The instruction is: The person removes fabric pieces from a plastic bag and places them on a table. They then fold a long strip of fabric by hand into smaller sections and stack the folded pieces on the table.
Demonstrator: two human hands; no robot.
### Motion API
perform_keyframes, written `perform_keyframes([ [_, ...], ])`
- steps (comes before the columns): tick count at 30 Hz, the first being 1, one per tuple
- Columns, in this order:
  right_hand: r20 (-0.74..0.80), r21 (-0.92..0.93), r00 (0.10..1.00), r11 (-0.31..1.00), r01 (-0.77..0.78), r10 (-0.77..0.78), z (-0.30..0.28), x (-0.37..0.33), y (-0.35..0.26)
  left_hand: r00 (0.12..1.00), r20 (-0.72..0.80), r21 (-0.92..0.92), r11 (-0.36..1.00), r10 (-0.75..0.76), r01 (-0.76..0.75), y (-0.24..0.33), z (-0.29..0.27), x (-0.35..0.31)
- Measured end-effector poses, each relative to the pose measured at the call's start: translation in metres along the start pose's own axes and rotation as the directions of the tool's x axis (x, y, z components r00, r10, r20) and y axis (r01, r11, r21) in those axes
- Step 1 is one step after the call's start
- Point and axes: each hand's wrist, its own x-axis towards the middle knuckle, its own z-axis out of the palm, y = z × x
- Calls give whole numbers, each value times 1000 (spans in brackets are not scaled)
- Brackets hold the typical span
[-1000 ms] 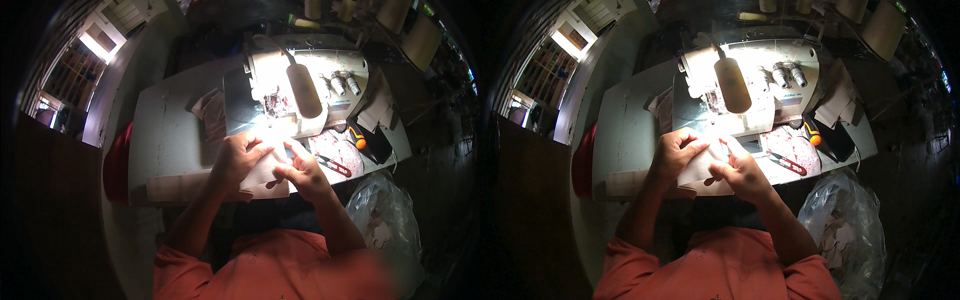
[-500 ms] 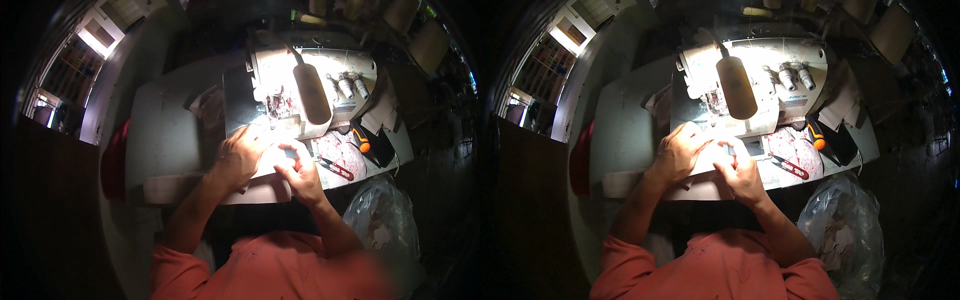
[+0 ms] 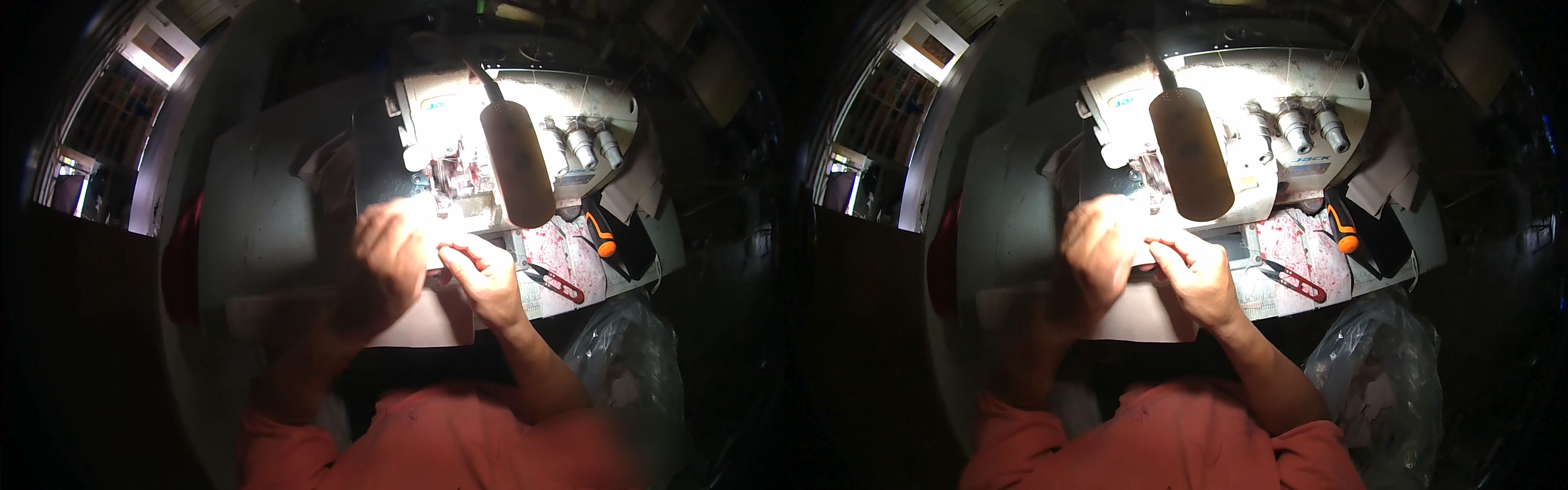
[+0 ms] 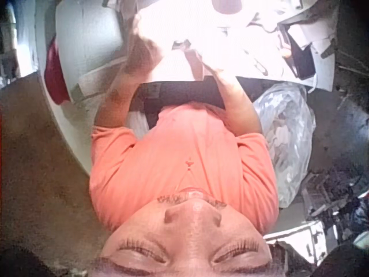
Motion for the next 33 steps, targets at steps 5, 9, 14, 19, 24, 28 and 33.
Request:
perform_keyframes([
  [5,-6,19,1000,1000,15,-15,-2,-3,2,981,134,-214,963,-139,166,-20,8,-2],
  [9,-114,-8,990,996,88,-88,-18,-30,3,995,-20,-194,977,-98,92,-57,32,8],
  [14,-193,-200,981,979,-36,-3,-41,-48,14,908,300,444,885,-294,140,-108,43,12],
  [19,-242,-220,970,975,-26,-29,-56,-61,9,980,-188,13,997,-67,71,-28,-3,0],
  [24,-169,-242,985,970,-23,-19,-52,-73,6,916,155,17,928,-370,372,78,19,-77],
  [28,-154,-231,988,973,-25,-11,-44,-79,-9,911,87,-258,874,-403,411,70,16,-78],
  [33,219,-547,971,836,42,94,-6,-61,-22,844,48,-540,697,-534,472,66,9,-82],
])
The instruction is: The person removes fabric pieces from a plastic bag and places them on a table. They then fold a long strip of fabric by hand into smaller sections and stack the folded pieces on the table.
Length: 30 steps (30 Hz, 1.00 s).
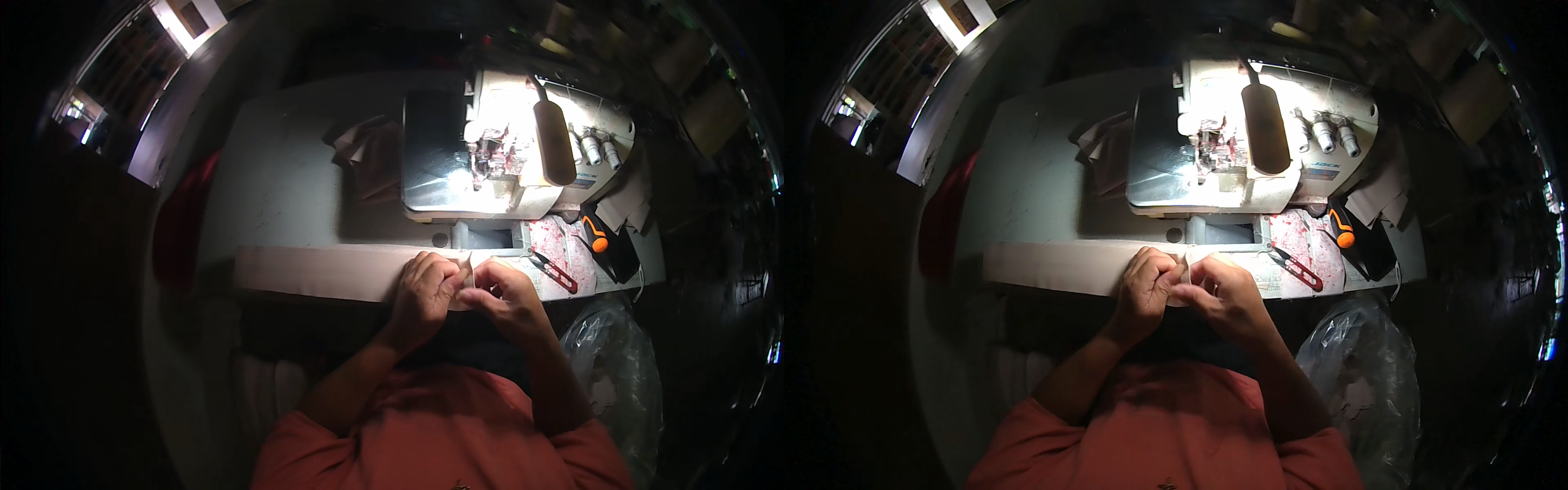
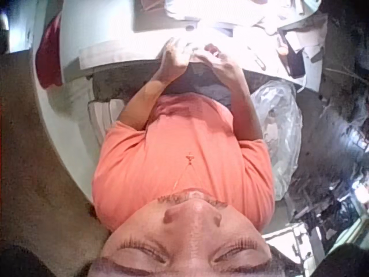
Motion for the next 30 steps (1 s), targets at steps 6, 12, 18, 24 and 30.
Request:
perform_keyframes([
  [6,-95,365,989,928,-74,116,10,3,-24,965,159,-346,904,-207,251,27,-17,-47],
  [12,-167,623,973,782,-19,157,2,-10,-27,485,-334,-941,252,-808,-227,-38,-136,-45],
  [18,-48,601,986,793,-100,161,20,8,-29,839,-539,108,982,-73,155,-27,-111,-39],
  [24,129,772,992,629,-92,-13,15,6,-19,982,169,520,839,80,-158,44,-34,-7],
  [30,-44,401,998,914,59,-45,3,-11,-23,930,354,-44,992,-98,121,32,-44,24],
])
